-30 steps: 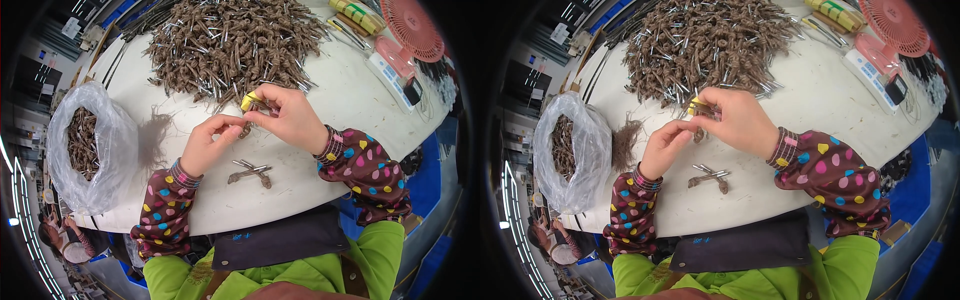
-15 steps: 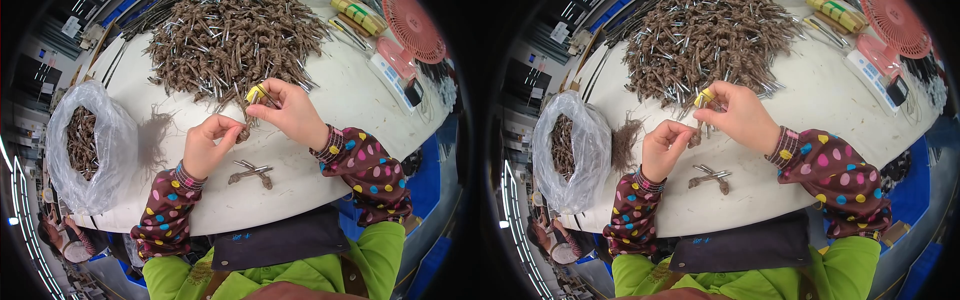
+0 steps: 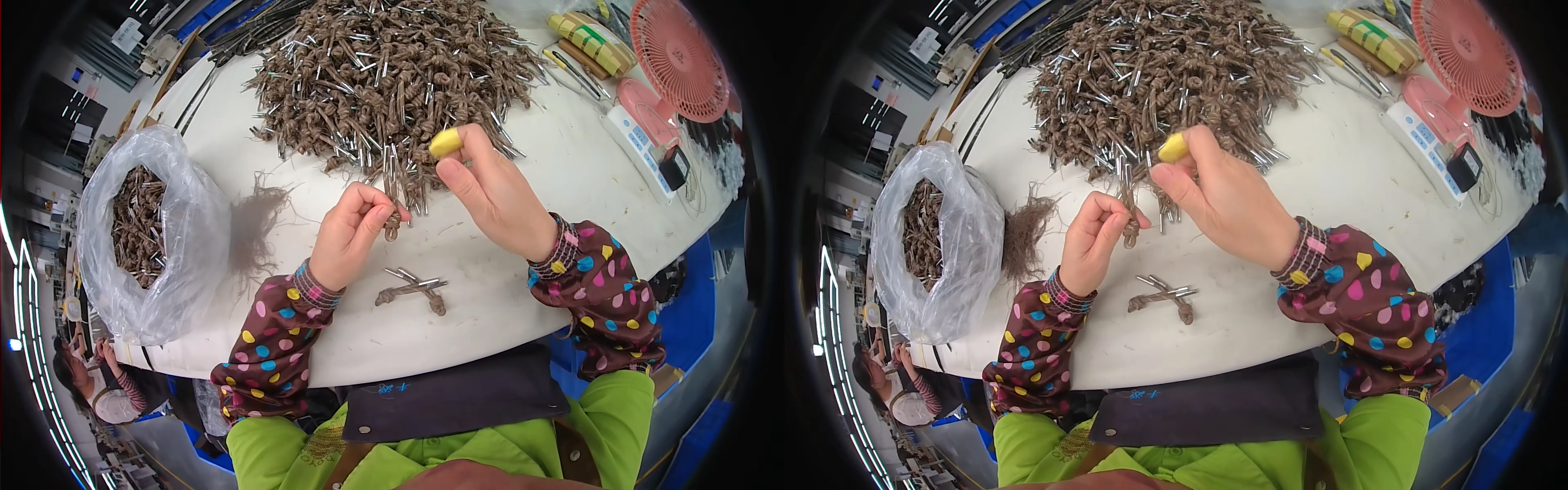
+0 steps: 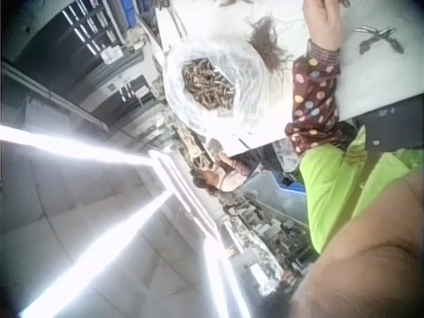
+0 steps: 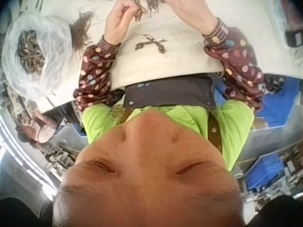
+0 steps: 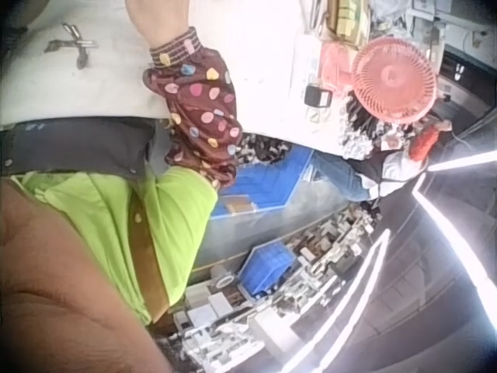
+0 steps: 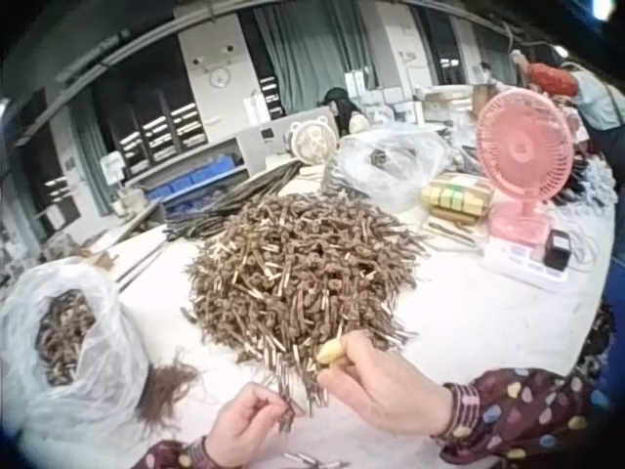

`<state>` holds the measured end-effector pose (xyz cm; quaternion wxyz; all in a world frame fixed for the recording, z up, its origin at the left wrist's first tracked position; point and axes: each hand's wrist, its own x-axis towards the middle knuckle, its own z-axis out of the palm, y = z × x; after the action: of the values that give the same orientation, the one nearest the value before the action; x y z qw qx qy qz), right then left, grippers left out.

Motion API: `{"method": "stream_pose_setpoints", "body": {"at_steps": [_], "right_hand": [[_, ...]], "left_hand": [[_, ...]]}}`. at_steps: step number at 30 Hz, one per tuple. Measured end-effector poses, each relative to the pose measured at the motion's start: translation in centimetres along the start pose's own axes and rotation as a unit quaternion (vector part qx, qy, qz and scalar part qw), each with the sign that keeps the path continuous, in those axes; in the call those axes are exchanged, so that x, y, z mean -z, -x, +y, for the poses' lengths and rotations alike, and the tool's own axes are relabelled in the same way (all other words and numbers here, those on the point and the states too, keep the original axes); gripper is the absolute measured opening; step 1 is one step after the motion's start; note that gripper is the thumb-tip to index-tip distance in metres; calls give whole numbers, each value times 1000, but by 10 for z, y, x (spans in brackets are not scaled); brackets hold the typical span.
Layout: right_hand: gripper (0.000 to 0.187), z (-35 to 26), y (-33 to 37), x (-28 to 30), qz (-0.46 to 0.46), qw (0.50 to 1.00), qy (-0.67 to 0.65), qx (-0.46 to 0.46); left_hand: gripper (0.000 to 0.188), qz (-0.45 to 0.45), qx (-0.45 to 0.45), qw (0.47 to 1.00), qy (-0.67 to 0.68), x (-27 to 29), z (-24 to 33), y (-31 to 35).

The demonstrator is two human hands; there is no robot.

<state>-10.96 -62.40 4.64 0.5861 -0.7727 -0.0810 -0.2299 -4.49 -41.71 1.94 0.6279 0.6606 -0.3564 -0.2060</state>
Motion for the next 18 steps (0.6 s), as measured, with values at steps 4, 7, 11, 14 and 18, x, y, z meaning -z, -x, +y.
{"method": "stream_pose_setpoints", "body": {"at_steps": [4,7,11,14,18], "right_hand": [[29,-6,8,-1,-144,983,114,-23],[28,-1,14,-12,-145,964,221,42],[32,2,14,-11,-145,951,267,61],[29,2,14,-12,-132,949,279,70],[28,2,14,-13,-132,943,291,93]], "left_hand": [[7,43,-31,998,-27,-4,4,-2],[8,53,-22,996,-65,-4,4,1],[10,53,-23,995,-82,-3,-5,1],[11,59,-26,993,-103,-4,-3,1],[10,51,-20,992,-114,-2,-4,1]]}}
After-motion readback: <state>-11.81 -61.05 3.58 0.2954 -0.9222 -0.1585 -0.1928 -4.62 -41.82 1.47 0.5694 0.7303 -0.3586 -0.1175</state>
